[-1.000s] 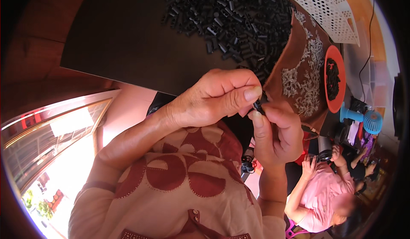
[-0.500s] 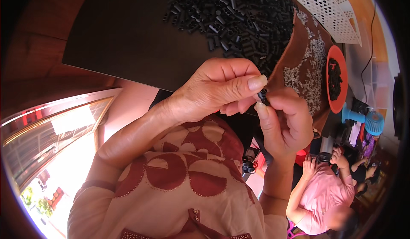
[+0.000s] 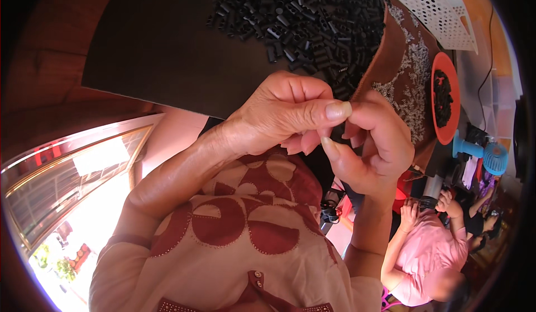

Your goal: The person picks up black plastic connector housings and small metal components from a table, inserting the metal pieces into the housings one by one.

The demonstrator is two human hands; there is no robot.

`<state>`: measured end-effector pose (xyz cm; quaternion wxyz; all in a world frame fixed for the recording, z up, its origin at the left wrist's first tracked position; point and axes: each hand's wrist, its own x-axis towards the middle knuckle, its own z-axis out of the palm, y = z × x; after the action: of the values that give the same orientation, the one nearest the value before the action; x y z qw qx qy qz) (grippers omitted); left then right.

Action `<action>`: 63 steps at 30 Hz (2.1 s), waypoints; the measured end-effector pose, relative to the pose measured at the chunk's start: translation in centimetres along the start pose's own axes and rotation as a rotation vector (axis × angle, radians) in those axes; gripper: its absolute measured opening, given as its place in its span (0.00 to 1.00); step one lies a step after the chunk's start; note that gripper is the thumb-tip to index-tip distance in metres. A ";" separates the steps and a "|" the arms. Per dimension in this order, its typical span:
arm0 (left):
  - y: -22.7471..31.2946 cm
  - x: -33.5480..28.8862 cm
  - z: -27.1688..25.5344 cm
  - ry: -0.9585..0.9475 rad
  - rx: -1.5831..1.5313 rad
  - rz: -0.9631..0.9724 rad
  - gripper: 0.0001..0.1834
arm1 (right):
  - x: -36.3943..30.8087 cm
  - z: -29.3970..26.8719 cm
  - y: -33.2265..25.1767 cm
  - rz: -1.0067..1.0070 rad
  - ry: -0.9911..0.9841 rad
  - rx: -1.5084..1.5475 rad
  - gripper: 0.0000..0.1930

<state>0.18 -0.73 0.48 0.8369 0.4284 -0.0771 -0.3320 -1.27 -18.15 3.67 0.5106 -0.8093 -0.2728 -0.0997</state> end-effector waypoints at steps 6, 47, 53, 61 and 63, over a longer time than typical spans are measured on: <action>0.3 -0.1 0.2 -0.023 0.054 -0.025 0.20 | 0.3 0.9 0.5 -0.089 0.095 0.017 0.10; 0.0 -0.5 0.3 -0.014 0.078 0.087 0.19 | 8.6 -6.0 6.5 0.045 -0.152 -0.522 0.08; 0.4 -0.4 0.2 -0.012 0.067 0.072 0.19 | 11.3 -3.4 8.4 -0.041 -0.290 -0.690 0.07; 0.4 0.0 0.0 -0.038 0.087 0.085 0.19 | 12.4 -2.3 9.8 -0.110 -0.348 -0.894 0.05; 0.7 0.0 0.3 -0.035 0.066 0.068 0.19 | 12.1 -2.6 9.2 -0.092 -0.302 -0.811 0.05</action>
<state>0.38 -0.61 1.17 0.8315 0.4471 -0.1171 -0.3082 14.08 -19.37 3.08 0.1007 -0.9369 -0.3190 -0.1018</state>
